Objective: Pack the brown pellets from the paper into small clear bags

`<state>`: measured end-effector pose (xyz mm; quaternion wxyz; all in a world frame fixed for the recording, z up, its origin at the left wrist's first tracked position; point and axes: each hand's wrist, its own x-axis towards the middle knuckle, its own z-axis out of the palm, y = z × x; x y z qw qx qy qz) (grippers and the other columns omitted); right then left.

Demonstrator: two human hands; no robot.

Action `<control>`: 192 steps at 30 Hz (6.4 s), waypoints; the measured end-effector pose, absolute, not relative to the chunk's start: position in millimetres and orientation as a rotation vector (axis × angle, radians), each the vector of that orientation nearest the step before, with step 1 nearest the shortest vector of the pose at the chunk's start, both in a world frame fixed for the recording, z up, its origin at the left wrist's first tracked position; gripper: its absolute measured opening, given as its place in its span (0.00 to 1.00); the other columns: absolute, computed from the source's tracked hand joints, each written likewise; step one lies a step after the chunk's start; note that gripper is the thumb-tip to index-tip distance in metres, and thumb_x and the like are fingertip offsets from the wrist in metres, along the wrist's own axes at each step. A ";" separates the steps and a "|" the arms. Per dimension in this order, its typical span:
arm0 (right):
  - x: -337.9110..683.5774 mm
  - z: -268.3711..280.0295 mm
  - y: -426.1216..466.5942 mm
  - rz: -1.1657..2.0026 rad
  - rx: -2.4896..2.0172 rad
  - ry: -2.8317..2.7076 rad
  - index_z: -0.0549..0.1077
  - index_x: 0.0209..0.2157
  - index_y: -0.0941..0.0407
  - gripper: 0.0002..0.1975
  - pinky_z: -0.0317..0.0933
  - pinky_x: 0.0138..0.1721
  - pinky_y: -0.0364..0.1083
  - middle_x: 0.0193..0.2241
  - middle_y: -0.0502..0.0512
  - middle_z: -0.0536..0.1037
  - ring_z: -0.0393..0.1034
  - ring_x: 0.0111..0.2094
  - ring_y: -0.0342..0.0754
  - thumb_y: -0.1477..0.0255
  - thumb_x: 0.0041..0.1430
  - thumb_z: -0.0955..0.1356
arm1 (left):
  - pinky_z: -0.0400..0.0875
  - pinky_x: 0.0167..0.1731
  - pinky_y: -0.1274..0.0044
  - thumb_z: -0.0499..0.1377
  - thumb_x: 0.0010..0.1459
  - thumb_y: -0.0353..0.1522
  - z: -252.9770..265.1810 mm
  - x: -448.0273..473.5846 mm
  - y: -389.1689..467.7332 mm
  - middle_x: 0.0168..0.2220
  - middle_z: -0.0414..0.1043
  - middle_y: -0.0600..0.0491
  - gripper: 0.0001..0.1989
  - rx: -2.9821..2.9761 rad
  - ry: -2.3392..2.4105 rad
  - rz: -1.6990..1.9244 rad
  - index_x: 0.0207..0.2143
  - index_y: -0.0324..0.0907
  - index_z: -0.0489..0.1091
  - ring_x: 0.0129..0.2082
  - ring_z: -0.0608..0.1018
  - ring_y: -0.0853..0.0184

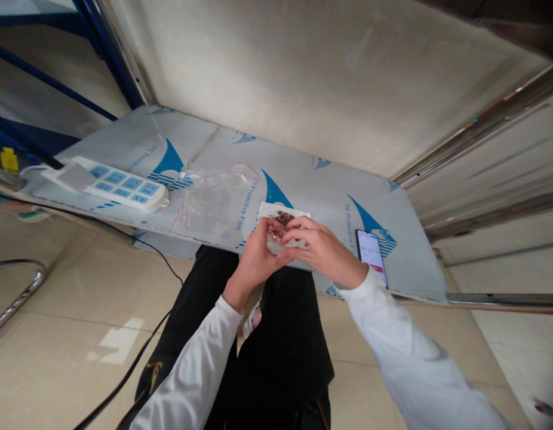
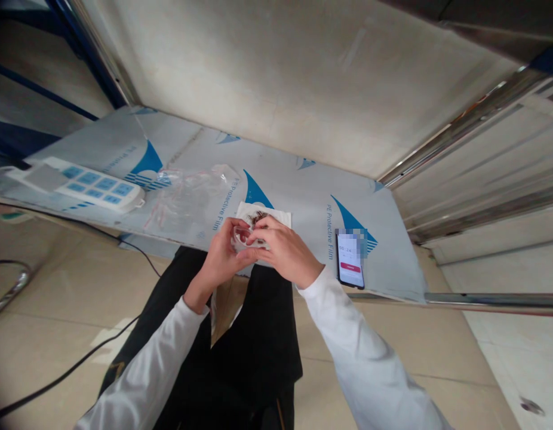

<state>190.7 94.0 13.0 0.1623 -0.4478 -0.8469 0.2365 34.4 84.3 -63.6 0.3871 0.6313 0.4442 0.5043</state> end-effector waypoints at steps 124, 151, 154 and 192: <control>177.5 -4.5 49.3 0.753 -1.389 -1.084 0.76 0.32 0.56 0.14 0.67 0.31 0.45 0.23 0.52 0.76 0.71 0.27 0.46 0.59 0.59 0.67 | 0.70 0.36 0.78 0.65 0.52 0.38 -8.7 27.8 77.4 0.29 0.77 0.51 0.10 1.025 0.922 1.283 0.29 0.38 0.75 0.31 0.77 0.69; 171.6 7.1 55.9 1.148 -1.164 -1.098 0.79 0.32 0.54 0.07 0.70 0.37 0.43 0.31 0.51 0.82 0.76 0.32 0.44 0.69 0.49 0.75 | 0.69 0.38 0.77 0.64 0.54 0.32 -12.5 28.6 72.4 0.31 0.78 0.52 0.04 1.339 0.940 1.420 0.31 0.40 0.75 0.32 0.76 0.69; 174.7 6.3 53.4 1.140 -1.125 -1.133 0.79 0.34 0.53 0.07 0.70 0.41 0.45 0.34 0.51 0.82 0.76 0.36 0.45 0.69 0.51 0.74 | 0.69 0.37 0.77 0.64 0.55 0.31 -9.4 28.5 69.8 0.30 0.78 0.52 0.03 1.383 0.947 1.467 0.31 0.40 0.75 0.32 0.77 0.69; 174.5 0.6 43.7 1.155 -1.199 -1.096 0.78 0.32 0.54 0.07 0.69 0.36 0.43 0.31 0.51 0.81 0.74 0.32 0.44 0.68 0.51 0.74 | 0.70 0.32 0.78 0.63 0.54 0.37 -17.0 25.4 73.6 0.28 0.77 0.51 0.10 1.345 0.969 1.254 0.30 0.39 0.75 0.28 0.75 0.70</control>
